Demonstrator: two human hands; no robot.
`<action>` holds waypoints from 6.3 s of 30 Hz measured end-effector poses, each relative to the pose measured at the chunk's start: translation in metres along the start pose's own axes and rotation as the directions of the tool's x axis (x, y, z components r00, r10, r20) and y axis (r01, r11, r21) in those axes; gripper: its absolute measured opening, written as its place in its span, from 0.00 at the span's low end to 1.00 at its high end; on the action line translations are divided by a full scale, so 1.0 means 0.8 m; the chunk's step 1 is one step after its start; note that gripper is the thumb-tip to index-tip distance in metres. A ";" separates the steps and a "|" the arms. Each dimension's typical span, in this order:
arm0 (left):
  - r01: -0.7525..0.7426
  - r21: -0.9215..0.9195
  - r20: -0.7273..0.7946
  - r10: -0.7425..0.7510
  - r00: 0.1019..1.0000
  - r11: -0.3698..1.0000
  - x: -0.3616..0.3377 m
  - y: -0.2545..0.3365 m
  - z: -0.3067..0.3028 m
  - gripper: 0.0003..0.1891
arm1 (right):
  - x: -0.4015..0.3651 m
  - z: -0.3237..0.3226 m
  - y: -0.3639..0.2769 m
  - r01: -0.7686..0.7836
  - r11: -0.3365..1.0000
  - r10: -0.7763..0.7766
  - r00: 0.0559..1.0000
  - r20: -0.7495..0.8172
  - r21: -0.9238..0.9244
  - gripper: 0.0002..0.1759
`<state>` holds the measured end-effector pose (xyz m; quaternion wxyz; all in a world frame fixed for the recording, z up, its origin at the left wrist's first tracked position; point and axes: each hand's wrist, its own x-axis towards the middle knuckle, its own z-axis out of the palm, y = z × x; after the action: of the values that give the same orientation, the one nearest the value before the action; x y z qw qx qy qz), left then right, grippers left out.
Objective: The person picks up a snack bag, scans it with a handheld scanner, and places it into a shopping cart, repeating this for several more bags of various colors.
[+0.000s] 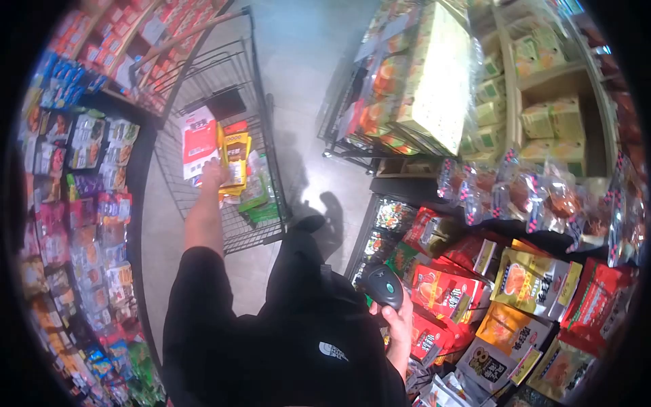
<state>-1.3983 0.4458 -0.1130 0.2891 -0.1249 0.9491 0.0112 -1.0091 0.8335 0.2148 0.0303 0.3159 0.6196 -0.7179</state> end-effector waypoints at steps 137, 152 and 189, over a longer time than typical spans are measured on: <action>0.520 -0.453 0.082 0.615 -0.784 0.724 -0.592 0.451 -0.039 0.27 | -0.166 -0.069 -0.015 0.446 0.865 -0.479 0.870 -0.114 -0.228 0.58; -0.186 -0.982 -0.083 0.965 0.249 -0.037 -0.618 0.426 -0.053 0.18 | -0.163 -0.110 -0.003 0.558 0.682 -0.723 0.611 -0.322 -0.473 0.44; -0.388 -0.917 -0.010 0.976 -0.217 -0.095 -0.772 0.642 -0.175 0.10 | -0.130 -0.225 -0.031 0.667 0.738 -0.571 0.536 -0.622 -0.102 0.29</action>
<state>-1.1045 1.0727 0.3180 0.5034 0.4604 0.4497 0.5765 -0.8615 0.9662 0.2815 -0.4534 0.2926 0.6097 -0.5806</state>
